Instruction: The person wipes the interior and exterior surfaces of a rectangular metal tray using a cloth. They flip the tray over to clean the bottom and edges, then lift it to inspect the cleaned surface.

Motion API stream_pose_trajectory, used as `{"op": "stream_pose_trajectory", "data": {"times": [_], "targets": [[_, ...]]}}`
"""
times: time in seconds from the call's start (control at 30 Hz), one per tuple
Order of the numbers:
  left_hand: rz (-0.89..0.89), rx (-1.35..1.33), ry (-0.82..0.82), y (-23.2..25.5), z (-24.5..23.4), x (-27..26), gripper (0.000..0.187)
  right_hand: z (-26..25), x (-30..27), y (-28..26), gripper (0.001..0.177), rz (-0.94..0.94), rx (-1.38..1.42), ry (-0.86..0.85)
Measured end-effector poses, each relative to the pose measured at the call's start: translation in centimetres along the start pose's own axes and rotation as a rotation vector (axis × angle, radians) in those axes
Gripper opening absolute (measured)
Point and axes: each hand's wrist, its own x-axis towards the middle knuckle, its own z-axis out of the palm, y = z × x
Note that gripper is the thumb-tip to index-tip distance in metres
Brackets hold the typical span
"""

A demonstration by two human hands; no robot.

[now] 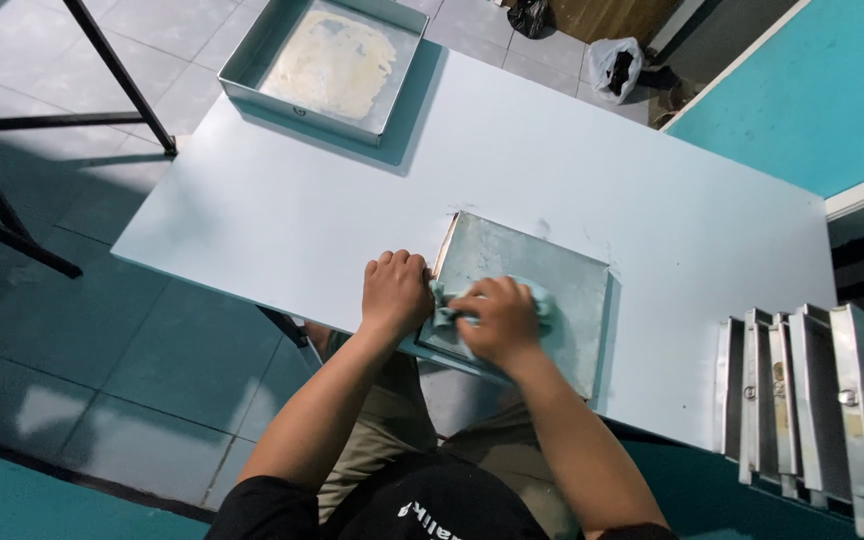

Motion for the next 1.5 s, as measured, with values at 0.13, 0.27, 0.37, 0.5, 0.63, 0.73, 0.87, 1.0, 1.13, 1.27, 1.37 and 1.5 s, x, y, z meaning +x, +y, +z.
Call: {"op": "stream_pose_trajectory", "data": {"times": [0.13,0.27,0.37,0.5,0.63,0.73,0.87,1.0,1.13,1.27,1.37,1.5], "targets": [[0.021,-0.028,0.072,-1.1,1.5,0.2,0.022,0.6,-0.4,-0.9,0.021,-0.027,0.021,-0.017],[-0.006,-0.024,0.066,-0.5,0.4,0.2,0.022,-1.6,-2.9,0.0,0.020,-0.038,0.043,-0.025],[-0.009,0.001,0.079,-0.7,1.3,0.0,0.019,-2.6,-5.9,3.0,0.021,0.014,0.038,-0.060],[0.014,0.008,0.124,-0.4,0.9,-0.3,0.018,-2.1,-10.4,10.0,0.027,0.149,-0.101,-0.007],[0.032,0.030,0.130,-0.6,1.5,-0.4,0.020,-2.9,-11.2,10.9,0.023,0.239,-0.113,-0.024],[0.025,0.048,0.115,-0.4,1.2,-0.3,0.019,-2.7,-9.3,8.6,0.023,0.184,-0.151,0.009],[0.046,0.037,0.143,-0.7,1.8,-0.2,0.017,-1.5,-5.1,2.3,0.019,-0.013,0.045,0.033],[0.033,0.010,0.151,-1.6,3.8,0.0,0.019,0.0,-2.2,-3.1,0.014,-0.143,0.115,0.105],[0.058,-0.003,0.154,-2.2,4.3,0.4,0.019,-0.3,-2.4,-3.8,0.011,-0.130,0.131,0.124],[0.041,0.030,0.085,-1.5,2.8,0.3,0.018,-1.1,-4.4,-2.0,0.016,-0.130,0.161,0.110],[0.019,0.048,0.013,-1.1,1.8,0.1,0.016,-2.1,-6.7,1.3,0.019,-0.081,0.169,0.067],[0.018,0.055,0.000,-0.7,1.1,-0.1,0.017,-3.7,-9.9,7.6,0.020,0.110,0.131,0.003]]}}
